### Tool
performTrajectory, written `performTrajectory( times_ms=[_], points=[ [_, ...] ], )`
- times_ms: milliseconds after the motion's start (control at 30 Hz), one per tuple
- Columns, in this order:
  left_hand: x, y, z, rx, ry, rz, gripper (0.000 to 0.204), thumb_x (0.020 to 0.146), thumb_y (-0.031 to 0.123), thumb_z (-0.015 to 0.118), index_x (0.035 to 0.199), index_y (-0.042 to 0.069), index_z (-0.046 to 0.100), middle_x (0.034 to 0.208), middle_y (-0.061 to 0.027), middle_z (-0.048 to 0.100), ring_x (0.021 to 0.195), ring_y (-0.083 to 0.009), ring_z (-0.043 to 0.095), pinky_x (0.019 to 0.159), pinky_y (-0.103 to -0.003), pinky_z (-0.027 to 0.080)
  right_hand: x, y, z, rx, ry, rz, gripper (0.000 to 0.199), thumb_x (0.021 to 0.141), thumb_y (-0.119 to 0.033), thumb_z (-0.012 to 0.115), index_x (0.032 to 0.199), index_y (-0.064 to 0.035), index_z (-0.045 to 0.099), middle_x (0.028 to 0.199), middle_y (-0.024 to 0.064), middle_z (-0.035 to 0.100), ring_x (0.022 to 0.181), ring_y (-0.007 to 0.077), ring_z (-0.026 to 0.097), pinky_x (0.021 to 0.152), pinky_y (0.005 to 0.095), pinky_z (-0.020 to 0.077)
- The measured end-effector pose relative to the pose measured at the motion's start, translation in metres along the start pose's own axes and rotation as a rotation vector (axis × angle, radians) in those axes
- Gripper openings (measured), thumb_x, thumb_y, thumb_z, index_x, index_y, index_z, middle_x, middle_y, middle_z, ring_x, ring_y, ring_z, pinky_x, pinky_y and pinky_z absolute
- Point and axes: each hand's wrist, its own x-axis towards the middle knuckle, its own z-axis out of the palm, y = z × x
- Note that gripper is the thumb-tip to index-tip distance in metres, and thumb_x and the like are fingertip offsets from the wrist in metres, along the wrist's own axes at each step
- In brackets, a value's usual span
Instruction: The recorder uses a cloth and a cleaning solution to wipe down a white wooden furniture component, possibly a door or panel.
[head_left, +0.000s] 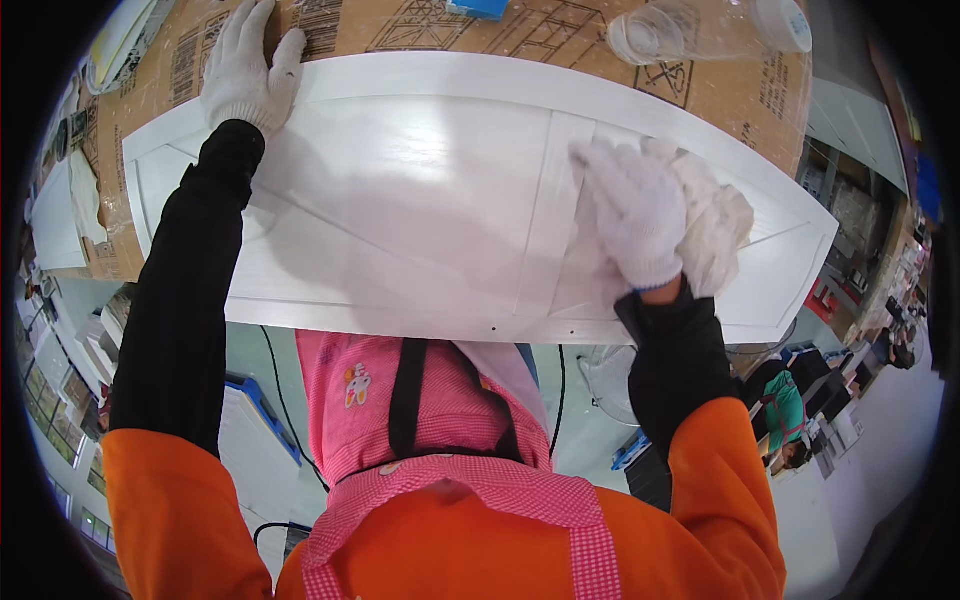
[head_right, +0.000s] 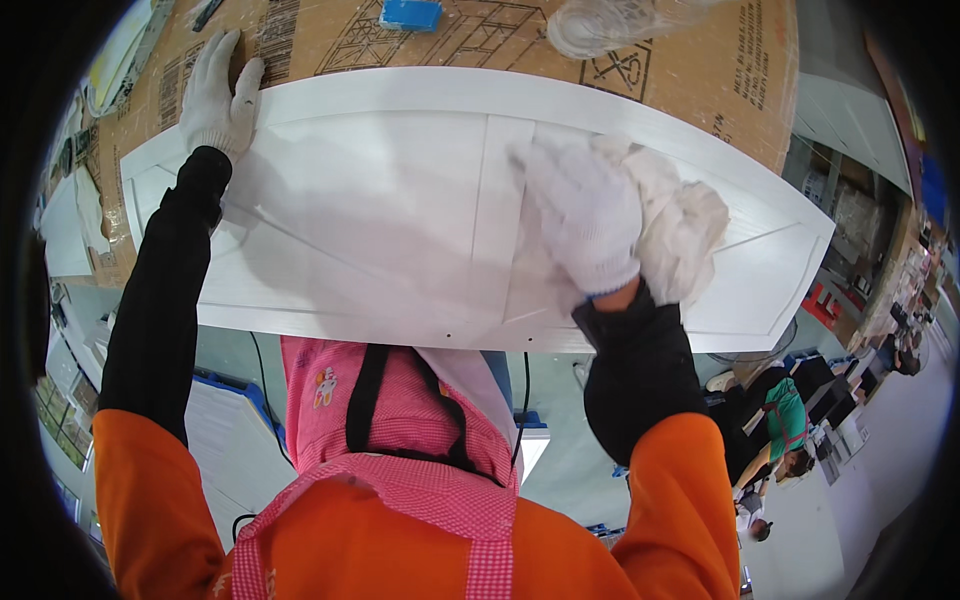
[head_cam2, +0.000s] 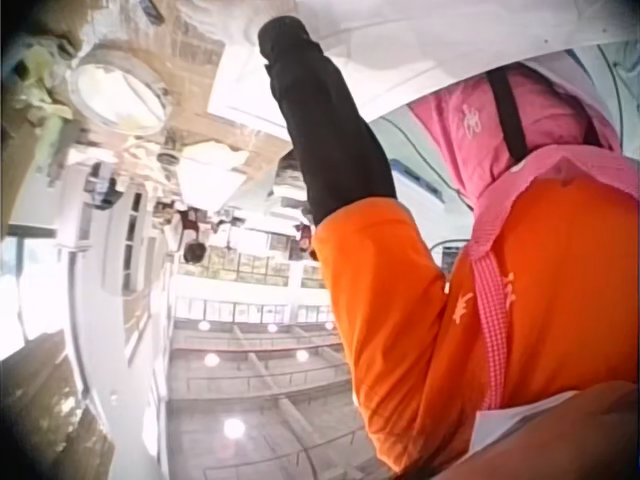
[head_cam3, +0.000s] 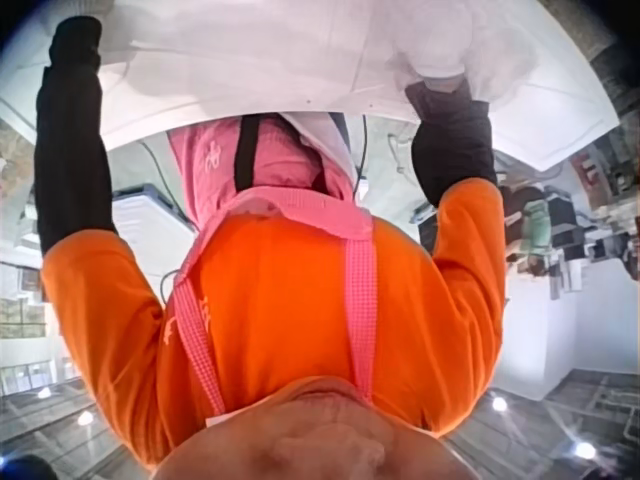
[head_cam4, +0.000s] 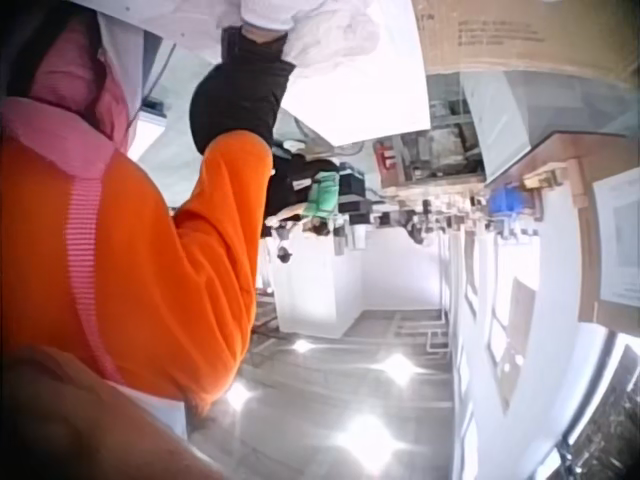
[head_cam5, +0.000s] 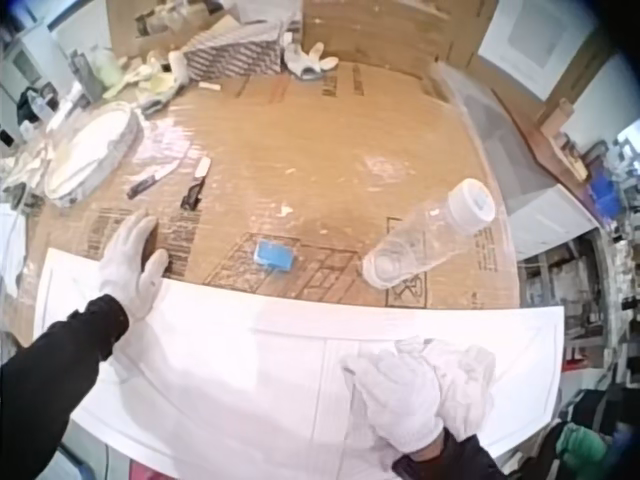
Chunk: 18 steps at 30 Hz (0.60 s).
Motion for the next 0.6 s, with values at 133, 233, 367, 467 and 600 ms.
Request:
performTrajectory(
  times_ms=[133, 233, 367, 467, 600],
  points=[
    [-0.001, 0.006, 0.002, 0.046, 0.024, -0.033, 0.059, 0.103, 0.044, 0.058, 0.154, 0.017, 0.051, 0.163, -0.0099, 0.047, 0.151, -0.0313, 0.042, 0.124, -0.043, 0.033, -0.013, 0.0, 0.002, -0.071, -0.041, -0.028, 0.041, 0.082, -0.01, 0.069, 0.122, -0.0166, 0.075, 0.087, 0.0002, 0.061, 0.079, 0.0217, 0.061, 0.066, 0.0379, 0.0481],
    [-0.002, 0.004, 0.0, 0.03, -0.003, -0.074, 0.062, 0.1, 0.049, 0.06, 0.154, 0.018, 0.051, 0.164, -0.0087, 0.046, 0.153, -0.0301, 0.038, 0.126, -0.044, 0.03, -0.043, -0.016, -0.004, -0.08, -0.213, -0.06, 0.043, 0.083, -0.009, 0.067, 0.125, -0.0171, 0.074, 0.092, 0.0016, 0.062, 0.081, 0.0234, 0.062, 0.068, 0.0401, 0.0496],
    [-0.001, 0.011, 0.002, 0.034, 0.014, -0.047, 0.059, 0.102, 0.044, 0.058, 0.154, 0.018, 0.051, 0.164, -0.009, 0.045, 0.152, -0.031, 0.041, 0.124, -0.043, 0.033, -0.004, 0.0, -0.003, -0.108, -0.067, -0.056, 0.043, 0.083, -0.006, 0.071, 0.125, -0.0174, 0.074, 0.094, 0.0051, 0.067, 0.079, 0.027, 0.063, 0.069, 0.0407, 0.0489],
    [-0.001, 0.008, 0.002, 0.029, 0.009, -0.053, 0.059, 0.102, 0.044, 0.058, 0.154, 0.018, 0.051, 0.164, -0.0091, 0.045, 0.152, -0.0312, 0.041, 0.124, -0.043, 0.033, 0.008, 0.006, -0.003, -0.068, -0.044, 0.016, 0.044, 0.083, -0.005, 0.07, 0.125, -0.0166, 0.074, 0.095, 0.0051, 0.067, 0.079, 0.0276, 0.063, 0.068, 0.0408, 0.0483],
    [-0.002, 0.005, -0.001, 0.016, -0.007, -0.064, 0.059, 0.102, 0.044, 0.058, 0.154, 0.017, 0.051, 0.164, -0.0092, 0.046, 0.152, -0.0315, 0.041, 0.124, -0.043, 0.033, -0.04, -0.015, -0.002, -0.048, -0.177, -0.108, 0.044, 0.084, -0.009, 0.066, 0.128, -0.0138, 0.073, 0.098, 0.0052, 0.068, 0.081, 0.0275, 0.065, 0.07, 0.0396, 0.0495]
  ],
)
